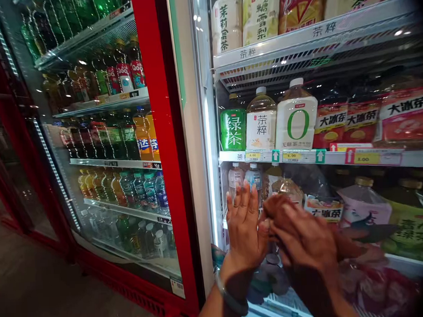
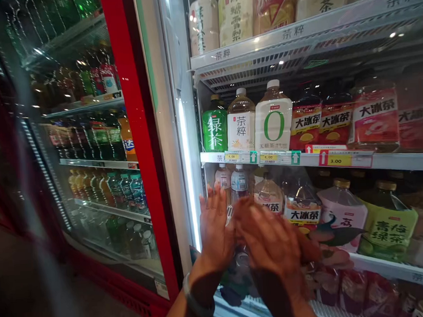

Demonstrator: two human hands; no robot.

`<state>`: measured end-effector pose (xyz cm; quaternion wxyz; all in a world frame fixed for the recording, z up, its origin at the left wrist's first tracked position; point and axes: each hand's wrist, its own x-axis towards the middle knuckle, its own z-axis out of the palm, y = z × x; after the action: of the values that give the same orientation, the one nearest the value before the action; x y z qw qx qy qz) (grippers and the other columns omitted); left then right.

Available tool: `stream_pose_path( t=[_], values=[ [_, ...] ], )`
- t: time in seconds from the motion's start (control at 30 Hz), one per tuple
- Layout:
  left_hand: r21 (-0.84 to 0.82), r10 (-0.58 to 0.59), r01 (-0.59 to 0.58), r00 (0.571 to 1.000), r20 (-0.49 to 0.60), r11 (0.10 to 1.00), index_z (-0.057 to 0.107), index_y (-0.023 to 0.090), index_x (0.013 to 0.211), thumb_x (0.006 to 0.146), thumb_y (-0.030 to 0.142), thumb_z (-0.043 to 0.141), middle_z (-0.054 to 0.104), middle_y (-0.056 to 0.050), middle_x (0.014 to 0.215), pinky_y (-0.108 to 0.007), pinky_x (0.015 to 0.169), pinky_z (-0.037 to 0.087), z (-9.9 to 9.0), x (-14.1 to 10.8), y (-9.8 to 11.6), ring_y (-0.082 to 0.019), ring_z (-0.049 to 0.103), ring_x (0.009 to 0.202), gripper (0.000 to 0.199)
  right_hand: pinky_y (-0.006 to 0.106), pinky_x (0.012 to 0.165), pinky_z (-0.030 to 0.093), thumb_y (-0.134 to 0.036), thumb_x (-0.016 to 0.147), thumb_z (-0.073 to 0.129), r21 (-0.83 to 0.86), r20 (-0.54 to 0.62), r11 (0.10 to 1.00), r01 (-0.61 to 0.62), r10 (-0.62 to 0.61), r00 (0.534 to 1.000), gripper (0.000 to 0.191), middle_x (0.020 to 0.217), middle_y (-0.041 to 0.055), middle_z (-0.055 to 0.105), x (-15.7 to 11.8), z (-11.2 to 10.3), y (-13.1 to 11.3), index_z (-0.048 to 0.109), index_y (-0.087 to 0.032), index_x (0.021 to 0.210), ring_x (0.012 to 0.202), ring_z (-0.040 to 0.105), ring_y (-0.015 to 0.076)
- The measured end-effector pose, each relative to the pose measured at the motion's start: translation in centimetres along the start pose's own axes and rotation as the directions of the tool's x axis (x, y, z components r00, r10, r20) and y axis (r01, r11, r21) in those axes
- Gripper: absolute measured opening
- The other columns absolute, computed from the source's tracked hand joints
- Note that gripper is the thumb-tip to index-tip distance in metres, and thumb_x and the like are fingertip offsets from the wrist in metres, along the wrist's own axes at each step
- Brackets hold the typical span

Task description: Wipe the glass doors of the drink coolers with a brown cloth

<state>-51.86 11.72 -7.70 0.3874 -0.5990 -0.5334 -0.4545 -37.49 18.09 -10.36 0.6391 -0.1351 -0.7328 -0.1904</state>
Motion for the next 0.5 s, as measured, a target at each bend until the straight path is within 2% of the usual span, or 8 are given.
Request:
stream_pose_path(
  t=[0.07,0.13,0.23,0.3,0.4,0.5],
  values=[
    [-0.026,0.003,-0.004,1.000,-0.023,1.000,0.012,0.020,0.172,0.112,0.037,0.021,0.023,-0.011,0.178,-0.051,0.137,0.014,-0.2,-0.7,-0.6,-0.024,0.014,0.166,0.062,0.048,0.129,0.033,-0.014,0.093,0.068,0.023,0.009,1.000,0.017,-0.017,1.000,0.025,0.138,0.0027,0.073,-0.1,1.3,-1.6,0.076,-0.029,0.112,0.139,0.061,0.0219],
    [-0.057,-0.015,0.011,0.997,-0.081,0.998,0.014,0.021,0.171,0.113,0.034,0.021,0.023,-0.009,0.178,-0.049,0.137,0.013,-0.6,-0.8,-1.2,-0.022,0.013,0.167,0.061,0.047,0.130,0.031,-0.017,0.097,0.065,0.052,-0.005,0.996,0.068,-0.068,0.998,0.017,0.137,0.0028,0.074,1.6,2.2,-2.3,0.075,-0.026,0.105,0.138,0.062,0.0200],
    [-0.047,-0.075,0.069,0.987,-0.143,0.997,0.015,0.021,0.171,0.113,0.035,0.023,0.024,-0.008,0.178,-0.050,0.137,0.007,-1.2,-0.1,-1.8,-0.022,0.012,0.167,0.060,0.053,0.132,0.027,-0.022,0.100,0.059,0.082,-0.002,0.982,0.169,-0.170,0.986,0.021,0.148,0.0044,0.067,5.2,2.0,-1.4,0.074,-0.027,0.114,0.145,0.056,0.0241],
    [-0.029,-0.076,0.073,0.986,-0.145,0.997,0.016,0.021,0.171,0.113,0.037,0.024,0.022,-0.009,0.178,-0.051,0.137,0.007,-1.5,0.3,-1.9,-0.024,0.012,0.167,0.060,0.057,0.132,0.027,-0.021,0.097,0.064,0.054,-0.027,0.985,0.161,-0.160,0.987,0.028,0.156,0.0057,0.060,6.4,1.4,-0.4,0.073,-0.028,0.122,0.148,0.053,0.0280],
    [-0.030,-0.071,0.068,0.990,-0.124,0.997,0.018,0.019,0.171,0.112,0.038,0.025,0.022,-0.011,0.178,-0.053,0.137,0.010,-1.3,0.5,-1.8,-0.026,0.014,0.167,0.062,0.057,0.131,0.030,-0.018,0.092,0.071,0.035,-0.034,0.994,0.100,-0.099,0.995,0.031,0.157,0.0063,0.059,5.7,1.0,-0.4,0.074,-0.028,0.121,0.148,0.053,0.0297],
    [-0.077,-0.087,0.076,0.984,-0.158,0.994,0.019,0.019,0.171,0.112,0.032,0.024,0.029,-0.010,0.176,-0.050,0.137,0.013,-0.9,0.4,-1.6,-0.023,0.019,0.166,0.060,0.051,0.130,0.033,-0.016,0.097,0.063,0.078,0.031,0.985,0.154,-0.157,0.987,0.022,0.147,0.0078,0.067,4.8,1.8,-1.8,0.074,-0.023,0.116,0.144,0.058,0.0250]
  ],
)
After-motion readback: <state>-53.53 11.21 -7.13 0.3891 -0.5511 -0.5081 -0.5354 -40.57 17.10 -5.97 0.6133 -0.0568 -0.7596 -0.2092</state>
